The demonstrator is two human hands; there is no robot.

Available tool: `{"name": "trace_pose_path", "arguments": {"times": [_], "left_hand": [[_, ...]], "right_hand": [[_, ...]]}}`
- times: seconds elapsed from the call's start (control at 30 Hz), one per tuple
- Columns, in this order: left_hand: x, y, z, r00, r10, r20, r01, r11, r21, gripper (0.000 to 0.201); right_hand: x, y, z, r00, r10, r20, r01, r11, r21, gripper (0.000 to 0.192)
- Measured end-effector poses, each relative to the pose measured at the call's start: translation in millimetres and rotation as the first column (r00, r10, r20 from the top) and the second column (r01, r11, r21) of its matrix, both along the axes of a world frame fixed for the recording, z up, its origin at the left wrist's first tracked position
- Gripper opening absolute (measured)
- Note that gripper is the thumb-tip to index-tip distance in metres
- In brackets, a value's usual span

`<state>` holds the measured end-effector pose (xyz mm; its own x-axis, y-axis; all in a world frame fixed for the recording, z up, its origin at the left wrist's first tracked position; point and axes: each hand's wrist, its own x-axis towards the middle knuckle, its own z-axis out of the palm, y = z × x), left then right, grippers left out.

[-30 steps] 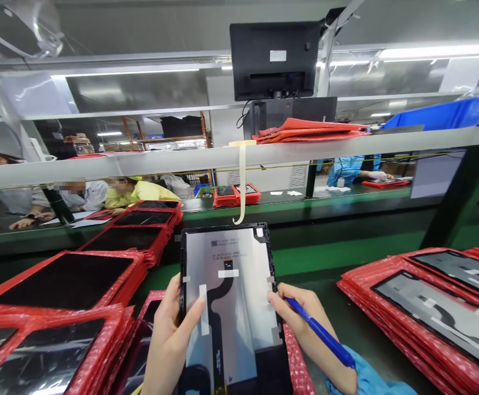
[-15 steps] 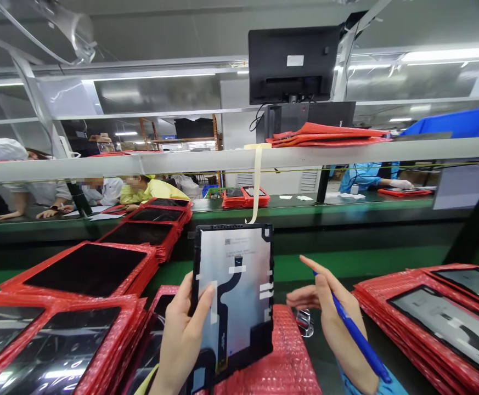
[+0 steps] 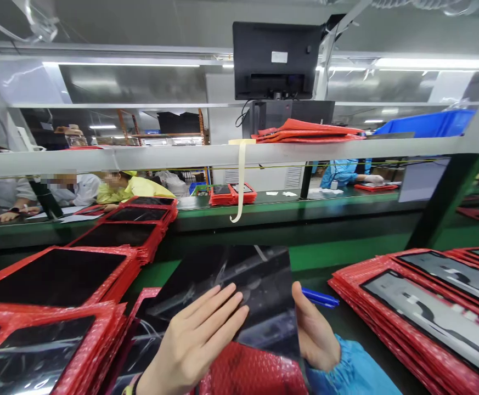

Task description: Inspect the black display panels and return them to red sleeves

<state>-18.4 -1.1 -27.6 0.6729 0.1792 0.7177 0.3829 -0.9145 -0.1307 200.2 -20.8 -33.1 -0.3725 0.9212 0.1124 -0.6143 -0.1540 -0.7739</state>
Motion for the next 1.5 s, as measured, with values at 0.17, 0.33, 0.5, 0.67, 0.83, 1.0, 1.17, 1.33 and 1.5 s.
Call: {"name": "trace_pose_path", "arguments": {"times": [0.17,0.33,0.5,0.67,0.83,1.0,1.17,1.33,1.5], "left_hand": [[19,-14,-3.6,0.981,-0.134,0.142,0.142,0.989,-0.047,0.071],[36,-30,-5.9,0.824,-0.077,0.561,0.233,0.949,-0.212,0.025],[20,-30,1.8,0.543,0.447,0.711,-0.033,0.857,-0.514,0.008],[1,-17,7.6,0.572,0.585,0.575,0.302,0.502,-0.811,0.024],[10,-10,17.1,0.335,0.647,0.685,0.669,0.349,-0.657,0.025],[13,-11,18.8,-0.079,0.718,0.691,0.745,0.503,-0.438,0.013],[8,-16,20.2,-0.14,0.652,0.745,0.709,0.591,-0.384,0.011],[6,-16,26.3,-0.184,0.602,0.777,0.637,0.675,-0.373,0.004],[3,-14,25.9,-0.173,0.593,0.787,0.623,0.684,-0.379,0.005]], "right_hand": [[-1,-3,-7.2,0.994,-0.069,0.08,0.063,0.995,0.072,0.051],[0,-7,-8.8,0.989,-0.104,0.104,0.092,0.989,0.116,0.06],[5,-14,-11.5,0.978,-0.201,0.048,0.194,0.974,0.112,0.061],[10,-20,-15.0,0.955,-0.297,-0.007,0.296,0.948,0.122,0.047],[9,-22,-19.7,0.967,-0.253,0.023,0.249,0.962,0.113,0.047],[-3,-19,-20.0,0.97,-0.236,0.05,0.231,0.968,0.098,0.047],[-20,-20,-5.2,0.962,-0.26,0.079,0.242,0.952,0.19,0.044],[-30,-27,3.3,0.995,-0.001,0.099,-0.024,0.966,0.256,0.064],[-34,-34,7.3,0.991,-0.04,0.13,0.002,0.96,0.28,0.044]]}}
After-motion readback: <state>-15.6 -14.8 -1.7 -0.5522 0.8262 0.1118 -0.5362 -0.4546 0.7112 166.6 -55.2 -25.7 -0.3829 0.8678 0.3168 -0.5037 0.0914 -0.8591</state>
